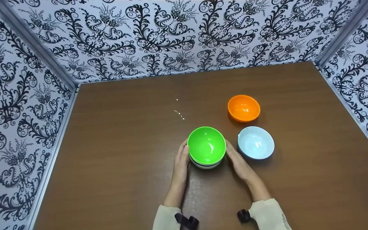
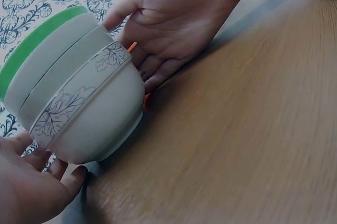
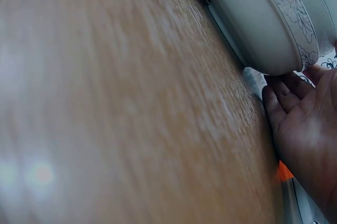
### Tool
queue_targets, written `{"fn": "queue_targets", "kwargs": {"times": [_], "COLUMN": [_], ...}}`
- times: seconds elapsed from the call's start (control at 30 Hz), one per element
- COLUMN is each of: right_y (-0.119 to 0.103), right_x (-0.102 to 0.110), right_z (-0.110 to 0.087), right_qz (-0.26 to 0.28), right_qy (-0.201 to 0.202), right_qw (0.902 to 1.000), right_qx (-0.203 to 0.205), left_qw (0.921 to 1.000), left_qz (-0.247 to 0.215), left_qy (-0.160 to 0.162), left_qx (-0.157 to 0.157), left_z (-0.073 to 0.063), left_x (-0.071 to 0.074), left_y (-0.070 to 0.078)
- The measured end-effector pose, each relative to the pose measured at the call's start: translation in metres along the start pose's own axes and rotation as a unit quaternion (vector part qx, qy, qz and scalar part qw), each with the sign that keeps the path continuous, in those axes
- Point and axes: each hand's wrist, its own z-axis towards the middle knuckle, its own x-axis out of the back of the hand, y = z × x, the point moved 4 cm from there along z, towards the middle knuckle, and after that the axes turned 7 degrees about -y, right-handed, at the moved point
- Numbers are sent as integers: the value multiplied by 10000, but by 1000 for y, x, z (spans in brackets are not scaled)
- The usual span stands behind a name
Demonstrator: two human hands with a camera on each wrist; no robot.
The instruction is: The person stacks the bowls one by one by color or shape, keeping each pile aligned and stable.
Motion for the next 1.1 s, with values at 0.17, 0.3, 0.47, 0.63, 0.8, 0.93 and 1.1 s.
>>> {"fn": "queue_targets", "kwargs": {"times": [0.17,0.3,0.47,0.63,0.8,0.93,1.1], "right_y": [0,-1,-4,-3,-2,-1,0], "right_x": [0,0,-1,0,0,-1,-2], "right_z": [0,0,0,0,0,0,1], "right_qz": [-59,-66,35,14,31,21,74], "right_qy": [22,32,51,132,113,129,189], "right_qw": [10000,9999,9997,9998,9999,9998,9997], "right_qx": [7,75,245,173,125,129,151], "left_qw": [9999,9998,9994,9990,9994,9996,9997], "left_qz": [-143,-190,-301,-363,-285,-217,-154], "left_qy": [24,-9,-113,-154,-61,10,109], "left_qx": [-26,-96,-160,-231,-209,-182,-140], "left_z": [-1,-3,-4,-4,-5,-5,-6], "left_x": [1,0,0,0,1,1,2], "left_y": [-4,-5,-6,-6,-6,-7,-8]}}
